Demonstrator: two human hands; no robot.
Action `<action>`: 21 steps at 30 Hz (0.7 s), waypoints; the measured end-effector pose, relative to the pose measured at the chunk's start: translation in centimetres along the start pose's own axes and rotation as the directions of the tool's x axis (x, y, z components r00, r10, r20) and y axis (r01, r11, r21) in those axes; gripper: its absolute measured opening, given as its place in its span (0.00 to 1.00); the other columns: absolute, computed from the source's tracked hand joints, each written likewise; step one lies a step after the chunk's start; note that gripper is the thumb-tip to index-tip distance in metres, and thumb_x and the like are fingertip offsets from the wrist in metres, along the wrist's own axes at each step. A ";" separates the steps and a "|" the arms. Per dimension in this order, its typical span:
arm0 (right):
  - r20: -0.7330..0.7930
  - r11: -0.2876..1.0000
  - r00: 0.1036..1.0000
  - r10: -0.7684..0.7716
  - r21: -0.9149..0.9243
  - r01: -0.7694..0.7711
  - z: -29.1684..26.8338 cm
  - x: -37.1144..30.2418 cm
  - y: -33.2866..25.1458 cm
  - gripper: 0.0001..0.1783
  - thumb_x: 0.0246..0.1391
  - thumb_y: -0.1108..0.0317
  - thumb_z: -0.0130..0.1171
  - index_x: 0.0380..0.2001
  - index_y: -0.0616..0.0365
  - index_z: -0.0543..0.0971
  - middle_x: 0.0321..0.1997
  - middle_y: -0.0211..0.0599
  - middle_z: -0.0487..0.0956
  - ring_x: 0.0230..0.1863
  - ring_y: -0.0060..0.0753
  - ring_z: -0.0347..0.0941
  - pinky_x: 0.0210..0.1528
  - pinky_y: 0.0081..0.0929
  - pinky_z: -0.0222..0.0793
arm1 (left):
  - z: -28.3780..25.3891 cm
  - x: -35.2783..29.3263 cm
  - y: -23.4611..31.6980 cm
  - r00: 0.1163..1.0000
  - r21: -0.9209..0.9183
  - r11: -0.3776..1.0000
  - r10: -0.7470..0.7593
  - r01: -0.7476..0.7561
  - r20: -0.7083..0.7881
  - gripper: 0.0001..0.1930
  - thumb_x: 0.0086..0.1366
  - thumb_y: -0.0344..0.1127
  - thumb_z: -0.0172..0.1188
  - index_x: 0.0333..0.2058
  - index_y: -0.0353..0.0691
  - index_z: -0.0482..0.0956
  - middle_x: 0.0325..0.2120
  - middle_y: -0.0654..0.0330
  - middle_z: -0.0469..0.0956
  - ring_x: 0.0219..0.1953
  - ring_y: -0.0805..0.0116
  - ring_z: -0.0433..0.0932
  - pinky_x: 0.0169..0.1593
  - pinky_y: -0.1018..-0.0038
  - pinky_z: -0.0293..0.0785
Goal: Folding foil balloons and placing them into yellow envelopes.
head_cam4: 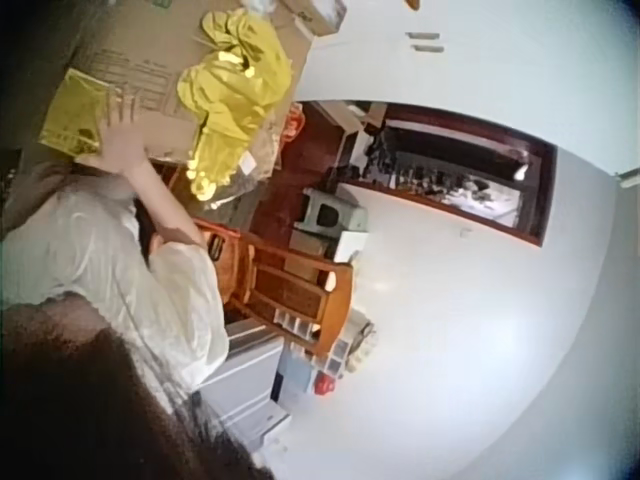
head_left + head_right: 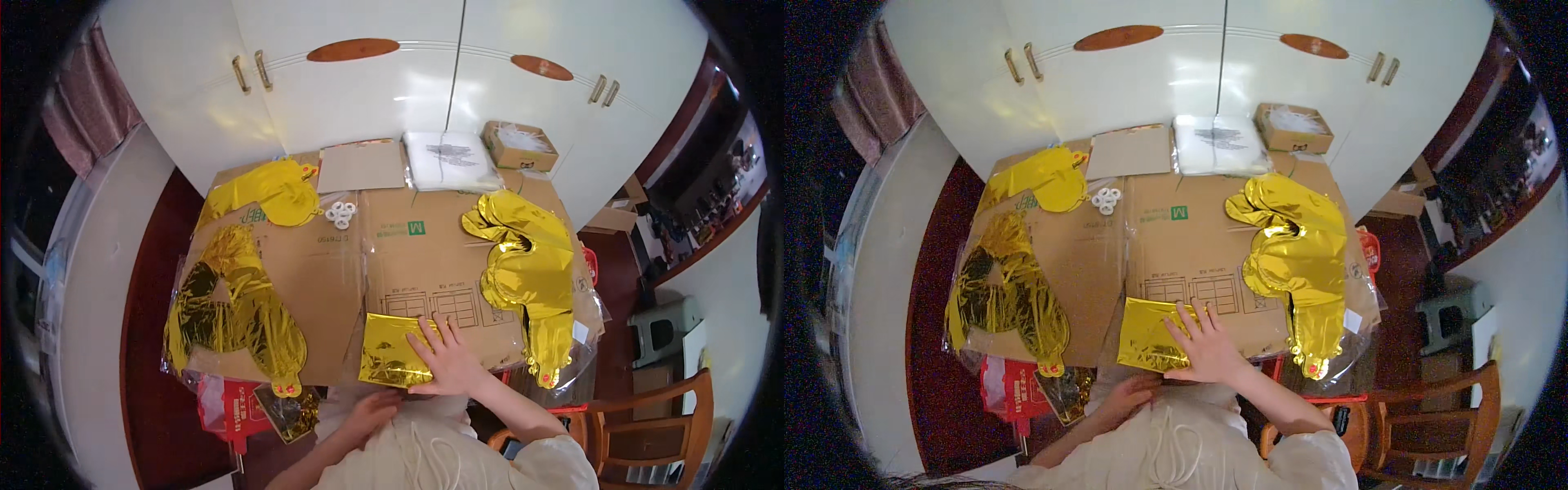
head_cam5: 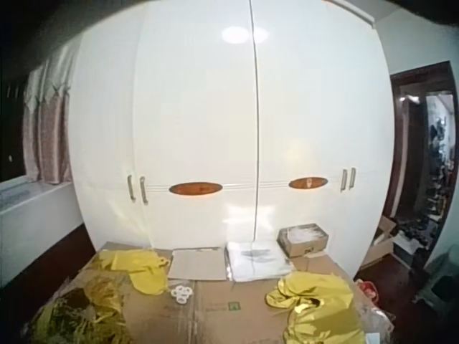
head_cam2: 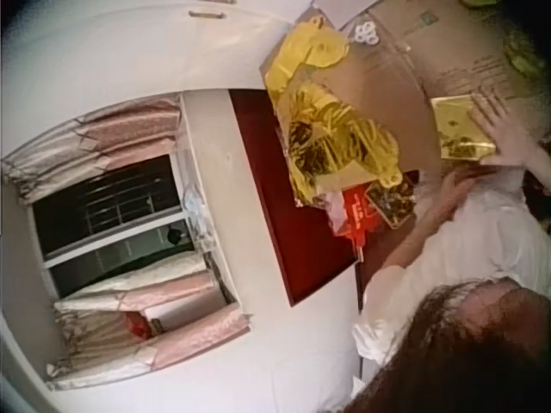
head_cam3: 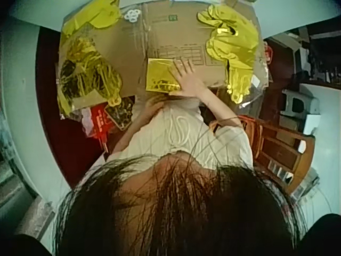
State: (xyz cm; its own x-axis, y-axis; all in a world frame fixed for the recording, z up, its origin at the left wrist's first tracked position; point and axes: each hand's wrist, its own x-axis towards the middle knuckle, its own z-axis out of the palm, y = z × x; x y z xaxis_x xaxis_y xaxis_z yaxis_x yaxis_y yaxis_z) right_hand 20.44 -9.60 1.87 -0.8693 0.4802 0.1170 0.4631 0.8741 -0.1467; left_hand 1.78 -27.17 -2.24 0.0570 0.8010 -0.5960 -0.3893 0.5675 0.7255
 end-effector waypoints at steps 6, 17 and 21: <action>0.044 0.998 0.998 -0.052 0.028 0.051 -0.2 -1.6 -2.1 0.51 0.51 0.24 0.46 0.66 0.53 0.64 0.70 0.57 0.60 0.70 0.66 0.51 0.70 0.65 0.39 | 1.7 3.5 -3.9 0.994 -0.614 0.786 -0.013 0.075 0.104 0.18 0.71 0.33 0.53 0.58 0.36 0.68 0.53 0.54 0.75 0.50 0.61 0.78 0.57 0.66 0.75; -0.007 0.964 1.000 0.003 0.265 -0.001 -3.2 20.3 11.2 0.30 0.57 0.61 0.56 0.62 0.59 0.67 0.62 0.52 0.70 0.63 0.53 0.66 0.66 0.45 0.61 | 2.2 0.8 -1.7 0.957 -0.361 0.898 -0.285 0.249 -0.047 0.19 0.72 0.33 0.51 0.59 0.39 0.65 0.51 0.52 0.76 0.49 0.55 0.79 0.49 0.62 0.80; -0.255 0.999 0.966 -0.041 -0.003 0.042 0.8 29.8 18.0 0.32 0.57 0.58 0.57 0.61 0.63 0.65 0.64 0.54 0.67 0.64 0.56 0.64 0.64 0.45 0.63 | -3.6 3.1 -3.3 0.968 -0.228 0.958 -0.209 0.173 -0.142 0.17 0.72 0.37 0.53 0.56 0.38 0.70 0.43 0.55 0.79 0.37 0.63 0.81 0.38 0.67 0.81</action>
State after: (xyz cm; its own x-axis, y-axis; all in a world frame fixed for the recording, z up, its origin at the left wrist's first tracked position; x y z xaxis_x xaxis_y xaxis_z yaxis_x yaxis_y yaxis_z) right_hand 2.73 20.34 1.91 -0.8147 0.4466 0.3699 0.4270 0.8936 -0.1383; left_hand -0.08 -27.28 -7.76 0.0057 0.6293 -0.7772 -0.5728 0.6391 0.5133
